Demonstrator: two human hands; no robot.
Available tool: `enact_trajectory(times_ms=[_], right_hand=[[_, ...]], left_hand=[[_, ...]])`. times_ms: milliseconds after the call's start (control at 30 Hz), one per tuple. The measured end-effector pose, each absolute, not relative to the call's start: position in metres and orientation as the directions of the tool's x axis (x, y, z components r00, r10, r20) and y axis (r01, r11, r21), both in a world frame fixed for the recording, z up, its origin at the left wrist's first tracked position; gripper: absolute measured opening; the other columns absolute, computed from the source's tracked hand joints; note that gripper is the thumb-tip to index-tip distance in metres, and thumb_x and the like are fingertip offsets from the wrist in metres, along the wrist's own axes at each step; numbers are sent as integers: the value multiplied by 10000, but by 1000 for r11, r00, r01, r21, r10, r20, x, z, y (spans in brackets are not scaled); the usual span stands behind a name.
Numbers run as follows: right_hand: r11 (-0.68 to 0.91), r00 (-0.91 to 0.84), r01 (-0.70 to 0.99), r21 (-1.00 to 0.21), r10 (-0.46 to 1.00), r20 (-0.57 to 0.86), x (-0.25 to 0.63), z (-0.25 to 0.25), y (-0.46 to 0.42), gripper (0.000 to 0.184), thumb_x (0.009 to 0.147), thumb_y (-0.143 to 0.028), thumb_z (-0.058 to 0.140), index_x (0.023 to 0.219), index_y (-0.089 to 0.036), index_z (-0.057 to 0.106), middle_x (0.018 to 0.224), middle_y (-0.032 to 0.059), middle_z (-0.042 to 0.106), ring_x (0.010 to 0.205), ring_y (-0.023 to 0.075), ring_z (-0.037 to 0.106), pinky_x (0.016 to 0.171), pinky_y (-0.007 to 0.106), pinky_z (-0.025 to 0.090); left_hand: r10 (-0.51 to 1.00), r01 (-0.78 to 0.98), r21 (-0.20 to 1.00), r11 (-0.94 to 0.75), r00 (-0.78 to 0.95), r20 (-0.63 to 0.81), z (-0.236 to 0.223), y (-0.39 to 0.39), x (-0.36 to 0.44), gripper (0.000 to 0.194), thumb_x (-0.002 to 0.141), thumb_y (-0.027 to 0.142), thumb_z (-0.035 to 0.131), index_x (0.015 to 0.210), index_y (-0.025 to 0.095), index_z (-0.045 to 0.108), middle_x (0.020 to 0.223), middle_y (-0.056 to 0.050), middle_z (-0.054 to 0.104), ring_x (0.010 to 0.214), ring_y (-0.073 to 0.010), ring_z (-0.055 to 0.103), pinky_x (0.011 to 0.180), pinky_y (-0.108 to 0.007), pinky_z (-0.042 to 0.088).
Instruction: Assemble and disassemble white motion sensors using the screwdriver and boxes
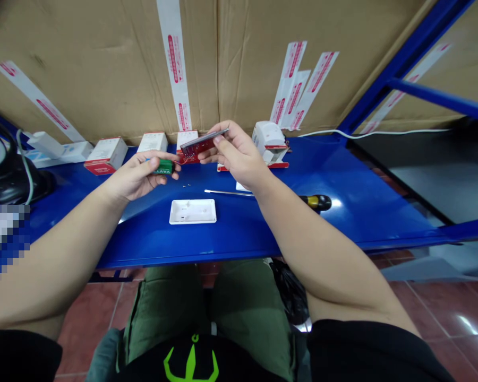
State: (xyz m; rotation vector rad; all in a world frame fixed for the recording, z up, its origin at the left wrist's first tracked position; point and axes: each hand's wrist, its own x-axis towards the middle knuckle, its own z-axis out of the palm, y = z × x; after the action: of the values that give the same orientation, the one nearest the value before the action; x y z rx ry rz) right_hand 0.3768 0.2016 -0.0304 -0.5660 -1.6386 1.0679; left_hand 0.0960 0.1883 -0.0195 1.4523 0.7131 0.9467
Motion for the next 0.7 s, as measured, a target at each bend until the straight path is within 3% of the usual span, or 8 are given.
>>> enact_trajectory(times_ms=[100, 267, 433, 567, 700], right_hand=[[472, -315, -132, -872, 814, 488, 378, -31, 207, 495, 982, -726, 781, 1147, -309, 570, 1144, 21, 721, 928, 179, 798, 856, 381, 712], [447, -317, -139, -883, 825, 468, 378, -29, 206, 506, 957, -708, 826, 1108, -297, 572, 1093, 4, 701, 801, 141, 762, 766, 346, 699], [563, -433, -106, -820, 716, 548, 372, -24, 190, 490, 959, -687, 847, 1048, -245, 653, 1030, 14, 688, 906, 151, 746, 867, 335, 672], [667, -494, -125, -734, 600, 630, 371, -22, 185, 384, 1005, -587, 838, 1016, -226, 709, 1051, 36, 707, 983, 161, 708, 933, 345, 634], [665, -545, -125, -736, 574, 611, 373, -22, 185, 341, 1011, -559, 831, 1003, -235, 724, 1071, 46, 716, 1046, 185, 707, 1037, 399, 607]], left_hand=[[878, -93, 992, -90, 463, 123, -16, 187, 95, 733, 683, 806, 1003, 1076, 193, 921, 1097, -112, 879, 963, -222, 876, 813, -223, 730], [887, -62, 993, -105, 446, 122, -15, 187, 94, 659, 634, 719, 1074, 1046, 225, 930, 1037, -75, 881, 905, -175, 852, 868, -232, 718], [872, -4, 977, -215, 450, 193, -16, 183, 101, 582, 590, 586, 1128, 994, 225, 915, 897, -42, 863, 766, -143, 783, 795, -261, 684], [846, 4, 963, -271, 479, 236, -15, 180, 105, 546, 549, 454, 1157, 943, 207, 872, 933, -38, 870, 838, -155, 802, 883, -280, 669], [847, 16, 944, -329, 447, 287, -14, 182, 103, 552, 541, 427, 1149, 928, 202, 827, 975, -43, 870, 894, -178, 814, 912, -307, 670]])
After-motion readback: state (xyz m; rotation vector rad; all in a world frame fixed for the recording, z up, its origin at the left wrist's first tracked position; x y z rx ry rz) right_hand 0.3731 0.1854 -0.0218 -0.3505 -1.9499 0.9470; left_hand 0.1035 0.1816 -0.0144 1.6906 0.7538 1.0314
